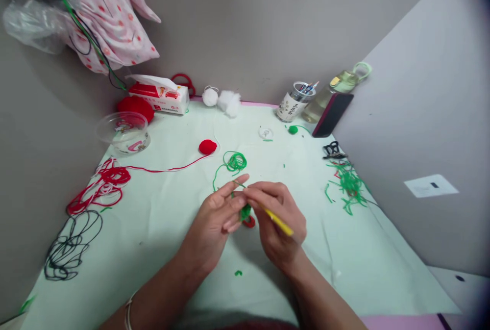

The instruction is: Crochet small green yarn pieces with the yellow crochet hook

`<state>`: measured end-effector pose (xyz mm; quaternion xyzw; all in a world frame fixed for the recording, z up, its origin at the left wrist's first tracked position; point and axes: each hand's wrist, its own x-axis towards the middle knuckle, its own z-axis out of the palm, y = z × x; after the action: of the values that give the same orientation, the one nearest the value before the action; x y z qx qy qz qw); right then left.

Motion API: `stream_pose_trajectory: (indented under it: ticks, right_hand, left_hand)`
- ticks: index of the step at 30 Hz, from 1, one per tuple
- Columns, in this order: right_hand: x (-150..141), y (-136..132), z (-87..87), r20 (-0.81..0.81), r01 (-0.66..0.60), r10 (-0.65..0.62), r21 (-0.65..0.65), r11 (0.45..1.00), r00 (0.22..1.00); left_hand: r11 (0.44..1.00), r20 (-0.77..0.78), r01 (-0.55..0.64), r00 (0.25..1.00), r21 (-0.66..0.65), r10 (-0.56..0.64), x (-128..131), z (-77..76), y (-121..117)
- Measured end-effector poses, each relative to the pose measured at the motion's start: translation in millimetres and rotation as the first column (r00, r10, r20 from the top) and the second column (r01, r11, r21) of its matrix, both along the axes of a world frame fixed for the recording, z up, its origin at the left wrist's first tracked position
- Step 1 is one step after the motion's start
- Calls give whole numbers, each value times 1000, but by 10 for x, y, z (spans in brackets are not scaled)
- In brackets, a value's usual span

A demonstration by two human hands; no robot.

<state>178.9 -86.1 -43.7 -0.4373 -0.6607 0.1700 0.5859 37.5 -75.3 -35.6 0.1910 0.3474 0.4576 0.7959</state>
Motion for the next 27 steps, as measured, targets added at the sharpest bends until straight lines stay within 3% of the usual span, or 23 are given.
stream_pose_trajectory:
  ticks: [4, 6, 9, 13, 15, 18, 20, 24, 25, 27]
  right_hand:
    - [82, 38, 8, -351, -143, 70, -186, 972, 934]
    - [88, 65, 10, -423, -235, 122, -227, 945, 898]
    - [47, 79, 18, -368, -254, 149, -256, 933, 918]
    - [-8, 33, 17, -256, -186, 129, -213, 959, 958]
    - [-15, -8, -1, -72, -101, 93, -120, 988, 993]
    - [13, -39, -23, 197, -36, 31, 23, 999, 980]
    - [51, -20, -9, 144, -44, 43, 1, 999, 989]
    - [82, 46, 53, -282, -135, 75, -199, 971, 957]
    - [66, 47, 59, -302, -149, 77, -224, 963, 950]
    - [20, 22, 51, -166, -100, 69, -185, 978, 984]
  left_hand:
    - [999, -22, 15, 1000, 31, -14, -77, -30, 37]
    - [995, -81, 10, 997, 94, -3, -88, -44, 37]
    - [988, -123, 33, 992, 148, -15, -63, -51, 18]
    - [995, -99, 9, 995, 100, 1, -10, -27, 4]
    - [997, -96, -36, 994, 64, 42, 11, -29, 6]
    - [999, -46, -44, 998, 3, 44, 11, -60, 22]
    - [999, 7, -19, 1000, -42, 19, -10, -80, 38]
    - [996, -44, -89, 995, -26, 88, -33, -54, 40]
    - [993, -77, -116, 990, 8, 116, -23, -39, 28]
    - [989, -115, -137, 983, 61, 143, 11, -16, -2]
